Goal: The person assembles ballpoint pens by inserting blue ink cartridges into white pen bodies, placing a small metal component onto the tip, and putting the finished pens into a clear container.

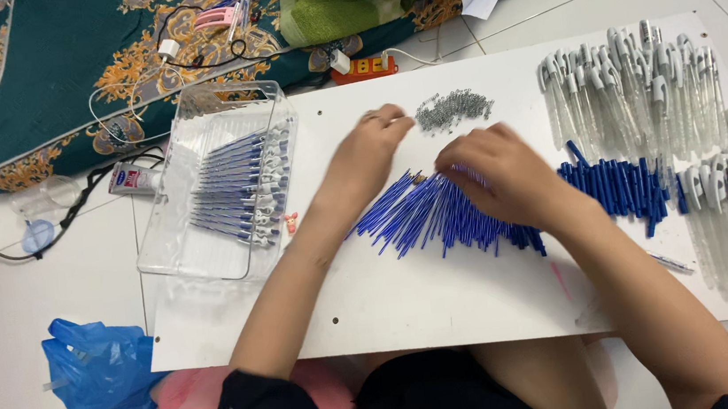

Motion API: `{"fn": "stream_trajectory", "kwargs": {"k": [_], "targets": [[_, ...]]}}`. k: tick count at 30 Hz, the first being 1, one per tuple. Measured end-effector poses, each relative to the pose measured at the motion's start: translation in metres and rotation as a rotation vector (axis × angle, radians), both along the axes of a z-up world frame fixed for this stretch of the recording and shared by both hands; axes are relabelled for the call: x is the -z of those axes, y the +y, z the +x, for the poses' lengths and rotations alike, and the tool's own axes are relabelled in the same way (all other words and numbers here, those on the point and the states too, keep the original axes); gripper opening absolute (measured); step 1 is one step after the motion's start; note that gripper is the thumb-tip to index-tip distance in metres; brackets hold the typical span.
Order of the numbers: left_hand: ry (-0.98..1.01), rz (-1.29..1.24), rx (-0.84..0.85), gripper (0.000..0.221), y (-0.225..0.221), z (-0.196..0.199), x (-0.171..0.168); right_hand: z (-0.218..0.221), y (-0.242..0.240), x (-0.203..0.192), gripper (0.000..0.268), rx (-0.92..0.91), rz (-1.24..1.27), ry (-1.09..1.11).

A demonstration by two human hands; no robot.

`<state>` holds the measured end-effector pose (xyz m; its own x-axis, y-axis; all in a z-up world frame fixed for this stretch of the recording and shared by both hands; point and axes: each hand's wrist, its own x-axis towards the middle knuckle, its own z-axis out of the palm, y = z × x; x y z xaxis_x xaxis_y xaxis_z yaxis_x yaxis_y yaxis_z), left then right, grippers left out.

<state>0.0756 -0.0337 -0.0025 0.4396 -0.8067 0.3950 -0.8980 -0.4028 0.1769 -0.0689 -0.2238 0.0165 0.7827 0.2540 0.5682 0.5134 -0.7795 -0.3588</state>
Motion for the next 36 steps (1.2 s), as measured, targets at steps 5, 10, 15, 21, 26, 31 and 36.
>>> {"fn": "stream_trajectory", "kwargs": {"k": [5, 10, 15, 21, 26, 31, 36], "targets": [[0.02, 0.07, 0.009, 0.039, -0.032, 0.008, 0.01, 0.005, -0.034, 0.01, 0.021, 0.118, 0.073, -0.142], [-0.015, 0.083, -0.016, 0.027, -0.034, 0.02, 0.027, 0.007, -0.046, 0.015, 0.02, 0.184, 0.114, -0.211], [0.07, 0.066, -0.066, 0.014, -0.019, 0.016, 0.016, 0.006, -0.038, 0.008, 0.017, 0.156, 0.126, -0.179], [-0.144, -0.017, -0.142, 0.012, -0.008, 0.023, 0.033, 0.006, -0.034, 0.01, 0.017, 0.14, 0.104, -0.157], [-0.094, -0.06, -0.183, 0.016, -0.004, 0.023, 0.033, 0.007, -0.034, 0.01, 0.014, 0.138, 0.079, -0.137], [-0.071, -0.059, -0.178, 0.02, -0.001, 0.026, 0.041, 0.006, -0.03, 0.01, 0.015, 0.144, 0.066, -0.115], [-0.064, -0.019, -0.178, 0.024, 0.002, 0.021, 0.031, 0.006, -0.029, 0.01, 0.014, 0.137, 0.049, -0.11]]}}
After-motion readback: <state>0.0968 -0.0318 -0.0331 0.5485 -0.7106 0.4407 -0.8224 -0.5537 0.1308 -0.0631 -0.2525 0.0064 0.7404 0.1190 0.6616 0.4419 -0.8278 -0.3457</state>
